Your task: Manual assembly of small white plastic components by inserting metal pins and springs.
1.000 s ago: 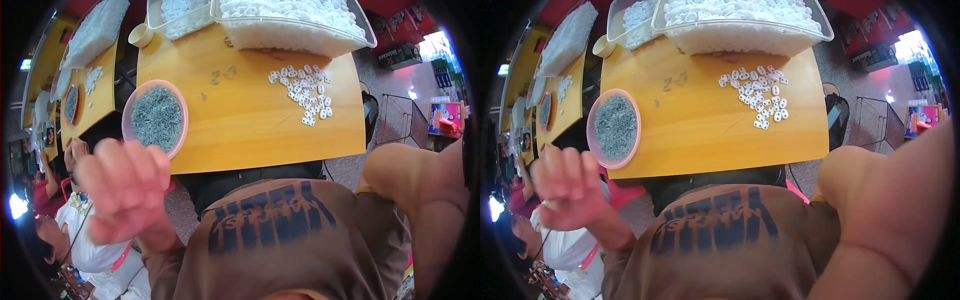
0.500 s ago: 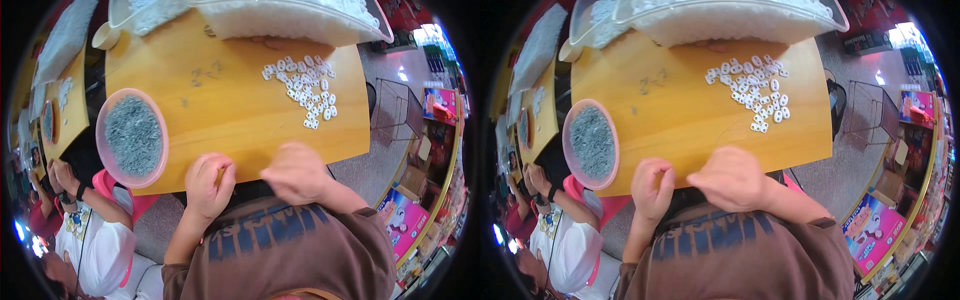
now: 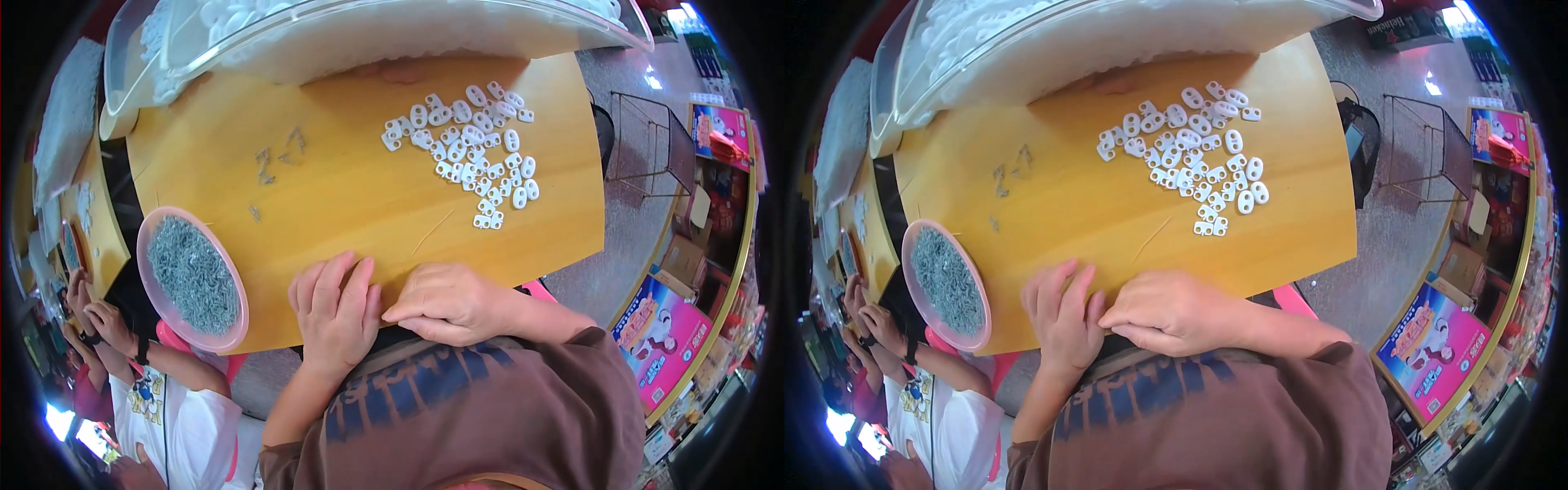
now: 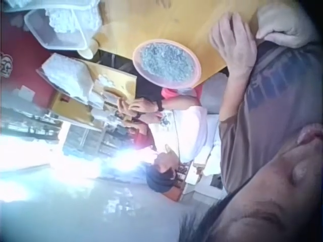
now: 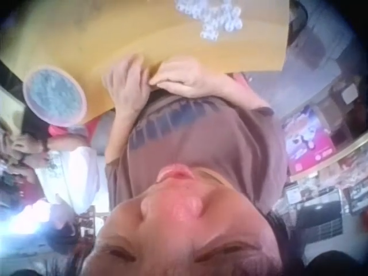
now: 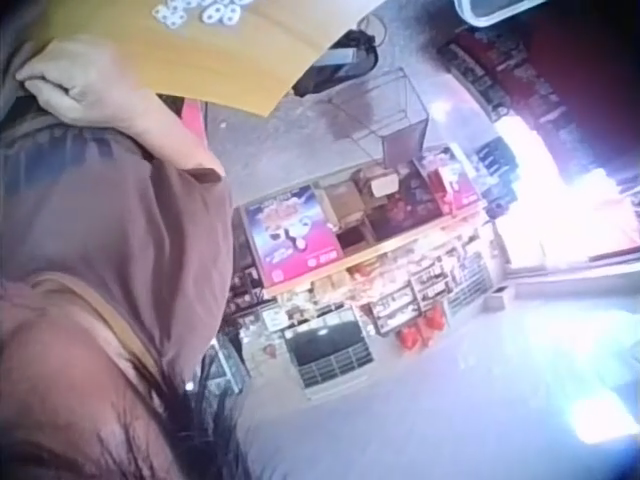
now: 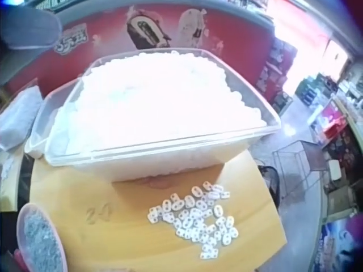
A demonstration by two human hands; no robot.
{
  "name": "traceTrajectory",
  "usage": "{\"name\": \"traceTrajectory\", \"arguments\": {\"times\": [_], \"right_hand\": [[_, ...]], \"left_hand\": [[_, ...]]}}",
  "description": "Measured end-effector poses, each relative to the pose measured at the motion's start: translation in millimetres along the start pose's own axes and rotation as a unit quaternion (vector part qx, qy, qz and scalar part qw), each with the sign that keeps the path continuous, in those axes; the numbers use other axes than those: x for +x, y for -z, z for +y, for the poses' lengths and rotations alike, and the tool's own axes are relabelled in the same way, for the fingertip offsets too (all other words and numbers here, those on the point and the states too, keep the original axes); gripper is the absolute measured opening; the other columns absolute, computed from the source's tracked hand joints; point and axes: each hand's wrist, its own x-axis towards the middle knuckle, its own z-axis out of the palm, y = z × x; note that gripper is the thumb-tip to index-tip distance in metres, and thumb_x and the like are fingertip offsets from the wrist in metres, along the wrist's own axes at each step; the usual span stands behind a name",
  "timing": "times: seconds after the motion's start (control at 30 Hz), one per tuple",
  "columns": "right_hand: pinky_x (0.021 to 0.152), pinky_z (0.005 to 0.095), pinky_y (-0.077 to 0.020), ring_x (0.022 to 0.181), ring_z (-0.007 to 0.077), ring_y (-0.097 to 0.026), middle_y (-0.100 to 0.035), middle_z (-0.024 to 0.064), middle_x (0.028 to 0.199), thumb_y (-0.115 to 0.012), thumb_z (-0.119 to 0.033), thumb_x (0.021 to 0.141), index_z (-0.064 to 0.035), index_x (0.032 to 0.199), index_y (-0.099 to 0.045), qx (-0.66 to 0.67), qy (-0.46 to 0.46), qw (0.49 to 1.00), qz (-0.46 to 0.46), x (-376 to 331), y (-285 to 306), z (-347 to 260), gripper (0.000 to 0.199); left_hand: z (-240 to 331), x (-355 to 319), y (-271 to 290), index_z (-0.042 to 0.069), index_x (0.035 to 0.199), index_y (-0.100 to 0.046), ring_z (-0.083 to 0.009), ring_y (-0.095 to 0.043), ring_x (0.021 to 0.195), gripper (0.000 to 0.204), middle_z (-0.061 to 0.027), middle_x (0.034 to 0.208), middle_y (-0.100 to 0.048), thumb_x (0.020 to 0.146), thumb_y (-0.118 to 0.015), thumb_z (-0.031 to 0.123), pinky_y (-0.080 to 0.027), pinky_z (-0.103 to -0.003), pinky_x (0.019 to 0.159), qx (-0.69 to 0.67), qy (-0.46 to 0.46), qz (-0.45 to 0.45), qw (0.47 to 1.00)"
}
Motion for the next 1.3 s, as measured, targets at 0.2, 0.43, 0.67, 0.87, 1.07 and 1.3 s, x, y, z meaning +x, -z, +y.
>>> {"name": "traceTrajectory", "arguments": {"times": [0.2, 0.43, 0.67, 0.87, 1.07, 1.3], "right_hand": [[0.058, 0.0328, -0.0432, 0.065, 0.0246, -0.055, -0.058, 0.0089, 0.073, -0.058, 0.002, 0.073, -0.0021, 0.089, -0.059, 0.008, -0.013, 1.000, 0.014, -0.8, 0.8, 0.4, 0.017], [0.057, 0.0315, -0.0423, 0.062, 0.0230, -0.054, -0.056, 0.0093, 0.070, -0.056, 0.003, 0.074, -0.0019, 0.089, -0.059, 0.020, -0.041, 0.999, 0.021, -0.2, -0.4, -2.6, 0.016], [0.056, 0.0312, -0.0424, 0.061, 0.0228, -0.055, -0.057, 0.0097, 0.068, -0.055, 0.002, 0.074, -0.0013, 0.087, -0.059, -0.027, -0.033, 0.999, 0.015, 2.4, -1.0, -6.7, 0.014], [0.056, 0.0311, -0.0426, 0.061, 0.0229, -0.056, -0.057, 0.0097, 0.069, -0.056, 0.002, 0.074, -0.0014, 0.087, -0.059, -0.007, -0.029, 1.000, -0.005, 2.0, -4.8, -8.6, 0.014], [0.057, 0.0314, -0.0431, 0.062, 0.0233, -0.056, -0.057, 0.0101, 0.068, -0.056, 0.001, 0.074, -0.0012, 0.087, -0.059, 0.011, -0.027, 1.000, -0.003, 0.4, -0.7, -6.4, 0.014], [0.057, 0.0319, -0.0430, 0.063, 0.0240, -0.056, -0.057, 0.0102, 0.069, -0.057, 0.002, 0.072, -0.0001, 0.087, -0.059, -0.023, 0.021, 1.000, 0.006, -0.1, -1.3, -2.4, 0.015]], "left_hand": [[-1.2, 1.2, 0.0, 0.009, 0.098, -0.058, -0.0231, -0.047, 0.092, 0.034, -0.0058, 0.104, -0.050, 0.065, -0.064, 0.012, -0.035, -0.036, 0.078, -0.009, 0.000, -0.006, 1.000], [-8.6, 5.5, 7.3, 0.006, 0.102, -0.055, -0.0242, -0.047, 0.095, 0.037, -0.0086, 0.106, -0.050, 0.067, -0.062, 0.013, -0.034, -0.036, 0.079, -0.085, -0.031, -0.025, 0.996], [-22.9, 52.8, 14.9, 0.004, 0.118, -0.044, -0.0315, -0.033, 0.118, 0.050, -0.0154, 0.127, -0.036, 0.075, -0.057, 0.026, -0.024, -0.044, 0.095, 0.011, 0.044, 0.061, 0.997], [-31.0, 75.4, 6.2, 0.005, 0.124, -0.038, -0.0310, -0.025, 0.123, 0.060, -0.0155, 0.132, -0.030, 0.077, -0.051, 0.041, -0.019, -0.046, 0.098, 0.127, 0.062, 0.021, 0.990], [-27.8, 72.2, -9.3, 0.004, 0.123, -0.039, -0.0307, -0.027, 0.122, 0.062, -0.0149, 0.131, -0.033, 0.077, -0.051, 0.043, -0.018, -0.045, 0.099, 0.136, 0.057, 0.013, 0.989], [-17.1, 51.1, -1.1, 0.000, 0.125, -0.035, -0.0315, -0.028, 0.122, 0.065, -0.0164, 0.131, -0.032, 0.077, -0.052, 0.040, -0.018, -0.043, 0.100, 0.095, 0.047, -0.009, 0.994]]}}
